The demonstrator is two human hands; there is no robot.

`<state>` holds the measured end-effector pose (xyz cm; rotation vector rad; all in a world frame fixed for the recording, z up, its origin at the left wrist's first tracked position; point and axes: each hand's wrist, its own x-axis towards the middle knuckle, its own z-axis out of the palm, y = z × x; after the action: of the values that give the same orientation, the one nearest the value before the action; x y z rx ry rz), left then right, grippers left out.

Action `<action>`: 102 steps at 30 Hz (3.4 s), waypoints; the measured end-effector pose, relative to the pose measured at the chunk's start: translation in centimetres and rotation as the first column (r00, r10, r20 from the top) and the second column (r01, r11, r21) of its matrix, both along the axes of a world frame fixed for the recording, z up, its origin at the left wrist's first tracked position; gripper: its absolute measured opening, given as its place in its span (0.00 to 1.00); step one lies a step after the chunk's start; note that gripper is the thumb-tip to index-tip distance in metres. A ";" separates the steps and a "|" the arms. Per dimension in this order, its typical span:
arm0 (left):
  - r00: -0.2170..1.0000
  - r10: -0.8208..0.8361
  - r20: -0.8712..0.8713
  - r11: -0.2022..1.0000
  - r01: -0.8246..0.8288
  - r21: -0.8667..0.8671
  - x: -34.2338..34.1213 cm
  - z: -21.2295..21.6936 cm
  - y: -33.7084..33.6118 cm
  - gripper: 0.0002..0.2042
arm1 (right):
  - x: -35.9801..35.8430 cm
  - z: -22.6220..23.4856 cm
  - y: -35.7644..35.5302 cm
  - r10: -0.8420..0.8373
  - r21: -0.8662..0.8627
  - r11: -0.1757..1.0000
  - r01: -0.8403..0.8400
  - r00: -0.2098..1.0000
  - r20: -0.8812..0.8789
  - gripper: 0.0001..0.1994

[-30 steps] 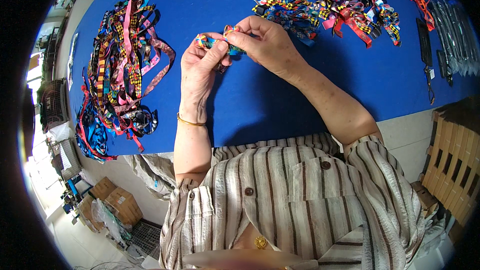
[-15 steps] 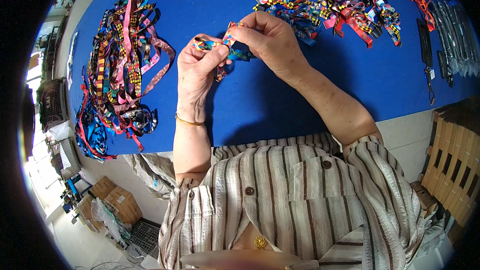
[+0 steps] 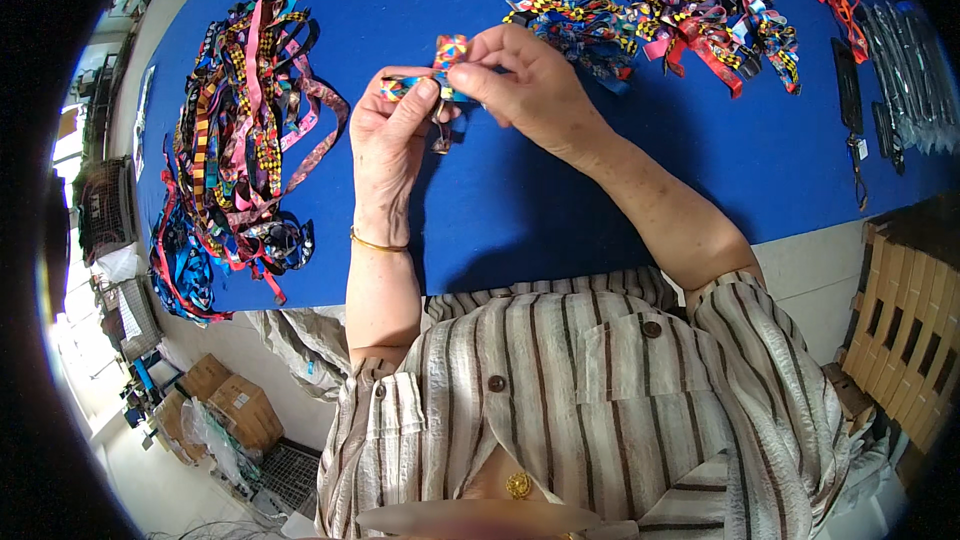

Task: Manually folding and assembling decorative ribbon bows at a workstation.

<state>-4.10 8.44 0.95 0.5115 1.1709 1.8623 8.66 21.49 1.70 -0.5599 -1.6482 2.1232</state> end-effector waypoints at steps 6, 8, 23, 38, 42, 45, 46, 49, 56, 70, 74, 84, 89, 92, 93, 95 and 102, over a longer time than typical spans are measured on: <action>0.980 0.128 -0.152 0.988 -0.139 -0.063 0.0 0.2 0.2 0.07 | -0.1 -0.2 -0.4 0.104 0.077 0.991 -0.113 0.988 0.117 0.10; 0.967 0.195 -0.163 0.975 -0.209 -0.070 0.1 0.1 0.4 0.07 | 0.0 -0.6 -0.1 0.121 0.075 0.989 -0.131 0.986 0.118 0.10; 0.968 0.215 -0.129 0.969 -0.227 -0.093 0.4 0.7 0.1 0.06 | -0.3 -1.0 -2.6 0.125 0.162 0.971 -0.176 0.951 0.282 0.12; 0.957 0.277 -0.089 0.959 -0.281 -0.038 -1.7 0.0 -0.4 0.07 | 0.7 1.3 -0.6 0.451 -0.075 0.883 -0.463 0.796 0.403 0.10; 0.969 0.215 -0.123 0.971 -0.226 -0.082 -2.0 -0.1 -0.7 0.08 | 0.8 1.4 0.0 0.108 0.362 0.893 -0.269 0.907 0.407 0.12; 0.979 0.152 -0.134 0.983 -0.164 -0.087 -1.4 0.2 -0.3 0.08 | 0.4 0.3 0.2 -0.139 0.524 0.852 0.014 0.970 0.200 0.15; 0.984 0.122 -0.129 0.987 -0.134 -0.087 -1.2 0.3 -0.3 0.08 | 0.2 0.3 -0.1 -0.112 0.479 0.878 0.014 0.978 0.178 0.14; 0.993 0.010 -0.114 0.993 -0.023 -0.112 -1.1 0.0 -0.5 0.07 | -0.2 -2.1 -0.2 -0.048 0.368 0.929 0.029 0.998 0.042 0.12; 0.983 -0.063 -0.171 0.988 0.036 -0.152 -1.5 0.0 -0.6 0.09 | 0.0 -0.3 0.3 0.042 0.216 0.974 -0.066 0.993 0.114 0.10; 0.819 0.051 -0.571 0.979 -0.155 -0.135 1.1 0.1 0.1 0.11 | 0.3 -0.1 0.1 -0.049 0.175 0.984 0.042 0.998 0.034 0.07; 0.871 0.008 -0.491 0.994 -0.059 -0.088 1.2 0.6 0.1 0.12 | 0.3 1.2 -0.4 0.012 0.146 0.989 -0.016 1.000 0.027 0.10; 0.999 0.036 -0.037 0.999 -0.037 -0.034 -0.7 0.1 -0.3 0.07 | 0.2 0.7 1.0 -0.176 0.283 0.934 0.216 0.971 -0.159 0.11; 0.999 -0.049 0.013 0.998 0.050 -0.024 -0.5 -0.2 -0.2 0.07 | 0.3 1.1 1.0 -0.017 0.178 0.984 -0.005 0.992 0.124 0.09; 0.995 -0.099 0.002 0.993 0.099 -0.057 -0.1 0.4 0.2 0.08 | 0.5 0.6 0.8 -0.027 0.165 0.986 0.018 0.998 0.053 0.09; 0.995 -0.101 0.003 0.993 0.101 -0.057 0.1 0.4 0.2 0.08 | 0.5 0.3 0.9 -0.029 0.165 0.986 0.019 0.998 0.054 0.09; 0.992 -0.124 -0.023 0.988 0.121 -0.094 0.2 0.7 -0.1 0.09 | 0.3 -0.2 1.0 -0.020 0.197 0.980 0.001 0.995 0.096 0.07; 0.980 -0.189 -0.069 0.975 0.178 -0.133 0.2 0.7 0.0 0.08 | 0.2 -0.7 1.1 -0.058 0.292 0.954 0.065 0.998 -0.031 0.06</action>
<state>-3.87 8.40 1.65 0.6074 1.2429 1.6116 8.85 22.63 0.99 -0.4853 -1.8632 1.7884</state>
